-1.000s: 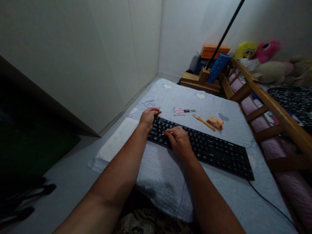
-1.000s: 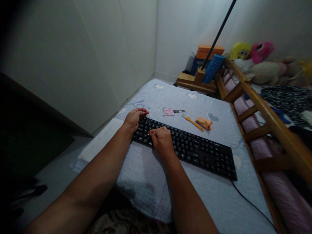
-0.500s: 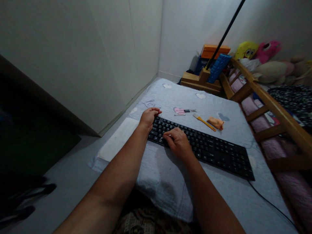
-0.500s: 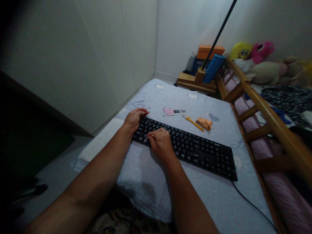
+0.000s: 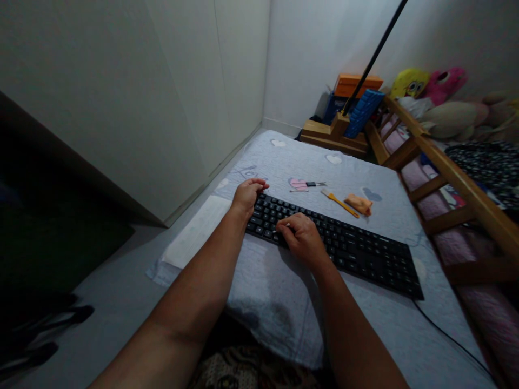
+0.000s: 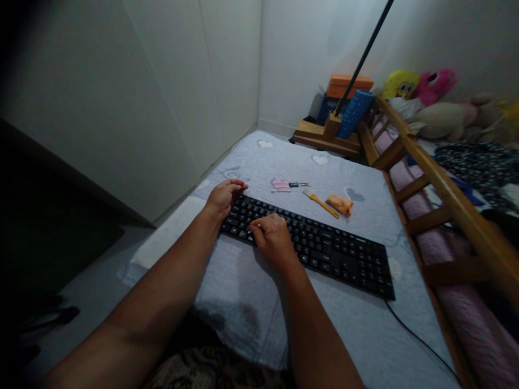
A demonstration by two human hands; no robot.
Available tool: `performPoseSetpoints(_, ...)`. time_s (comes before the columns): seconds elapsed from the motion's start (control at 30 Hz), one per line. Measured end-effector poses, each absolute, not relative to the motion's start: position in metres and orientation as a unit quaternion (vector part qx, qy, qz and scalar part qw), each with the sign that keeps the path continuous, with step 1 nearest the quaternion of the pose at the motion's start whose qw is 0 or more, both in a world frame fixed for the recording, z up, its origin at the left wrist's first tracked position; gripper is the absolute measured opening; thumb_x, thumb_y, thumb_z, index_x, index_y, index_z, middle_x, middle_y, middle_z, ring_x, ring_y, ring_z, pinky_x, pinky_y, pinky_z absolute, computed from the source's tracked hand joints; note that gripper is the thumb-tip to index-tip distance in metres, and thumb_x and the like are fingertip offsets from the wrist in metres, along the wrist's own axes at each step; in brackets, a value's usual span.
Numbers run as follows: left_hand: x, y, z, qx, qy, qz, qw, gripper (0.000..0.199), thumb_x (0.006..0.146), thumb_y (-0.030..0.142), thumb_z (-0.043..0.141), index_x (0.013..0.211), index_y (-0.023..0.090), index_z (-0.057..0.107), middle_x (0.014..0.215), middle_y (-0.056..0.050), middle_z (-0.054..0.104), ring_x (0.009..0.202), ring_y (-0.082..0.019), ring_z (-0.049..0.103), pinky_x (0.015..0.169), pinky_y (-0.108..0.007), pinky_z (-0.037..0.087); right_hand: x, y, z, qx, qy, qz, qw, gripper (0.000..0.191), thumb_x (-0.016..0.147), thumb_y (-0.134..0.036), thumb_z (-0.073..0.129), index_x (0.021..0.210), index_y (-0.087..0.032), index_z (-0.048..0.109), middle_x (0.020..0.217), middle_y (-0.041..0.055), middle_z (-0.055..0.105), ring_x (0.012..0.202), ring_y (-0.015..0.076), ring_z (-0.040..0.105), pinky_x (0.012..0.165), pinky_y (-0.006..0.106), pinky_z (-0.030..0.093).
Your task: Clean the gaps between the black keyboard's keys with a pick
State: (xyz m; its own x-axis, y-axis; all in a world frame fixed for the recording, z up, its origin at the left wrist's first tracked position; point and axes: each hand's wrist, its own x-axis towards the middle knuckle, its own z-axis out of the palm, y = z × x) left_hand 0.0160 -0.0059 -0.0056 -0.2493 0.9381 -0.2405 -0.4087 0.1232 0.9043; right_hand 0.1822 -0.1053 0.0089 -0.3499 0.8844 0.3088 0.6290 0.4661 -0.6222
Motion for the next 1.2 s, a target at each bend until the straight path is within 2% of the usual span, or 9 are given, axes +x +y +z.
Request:
performPoseSetpoints(0.33, 0.0155, -0.005, -0.0076, 0.279, 0.507, 0.607, 0.545, 0.013, 0.061, 0.007, 0.058, 0.068, 0.018, 0.062, 0.07, -0.002, 0.067, 0.075, -0.015, 0.064, 0.085, -0.03, 0.047, 0.1817, -0.1046, 0.0058, -0.478, -0.793, 0.201, 0.318, 0.017, 0.09, -0.017, 0.061, 0.083, -0.023, 0.075, 0.085, 0.0053, 0.074, 0.085, 0.022, 0.062, 0.081, 0.037, 0.045)
performPoseSetpoints(0.7, 0.0155, -0.0046, -0.0073, 0.269, 0.505, 0.607, 0.551, 0.015, 0.062, 0.005, 0.055, 0.067, 0.017, 0.062, 0.068, -0.002, 0.067, 0.072, -0.014, 0.063, 0.084, -0.029, 0.047, 0.1803, -0.1057, 0.006, -0.466, -0.788, 0.198, 0.35, 0.017, 0.09, -0.015, 0.06, 0.083, -0.021, 0.074, 0.084, 0.0058, 0.073, 0.085, 0.0219, 0.063, 0.08, 0.036, 0.046)
performPoseSetpoints(0.93, 0.0157, -0.0048, -0.0069, 0.27, 0.511, 0.605, 0.548, 0.015, 0.062, 0.005, 0.056, 0.068, 0.017, 0.062, 0.069, -0.002, 0.068, 0.073, -0.015, 0.064, 0.085, -0.03, 0.048, 0.177, -0.1051, 0.0068, -0.469, -0.794, 0.205, 0.327, 0.016, 0.09, -0.015, 0.061, 0.084, -0.021, 0.075, 0.085, 0.0058, 0.074, 0.086, 0.0219, 0.062, 0.081, 0.036, 0.045)
performPoseSetpoints(1.2, 0.0154, -0.0054, -0.006, 0.259, 0.5, 0.609, 0.559, 0.016, 0.063, 0.003, 0.055, 0.068, 0.017, 0.062, 0.066, -0.001, 0.067, 0.069, -0.012, 0.062, 0.08, -0.026, 0.046, 0.1858, -0.1038, 0.0096, -0.472, -0.798, 0.199, 0.317, 0.016, 0.089, -0.014, 0.061, 0.081, -0.02, 0.074, 0.083, 0.0052, 0.073, 0.083, 0.0209, 0.062, 0.08, 0.035, 0.044)
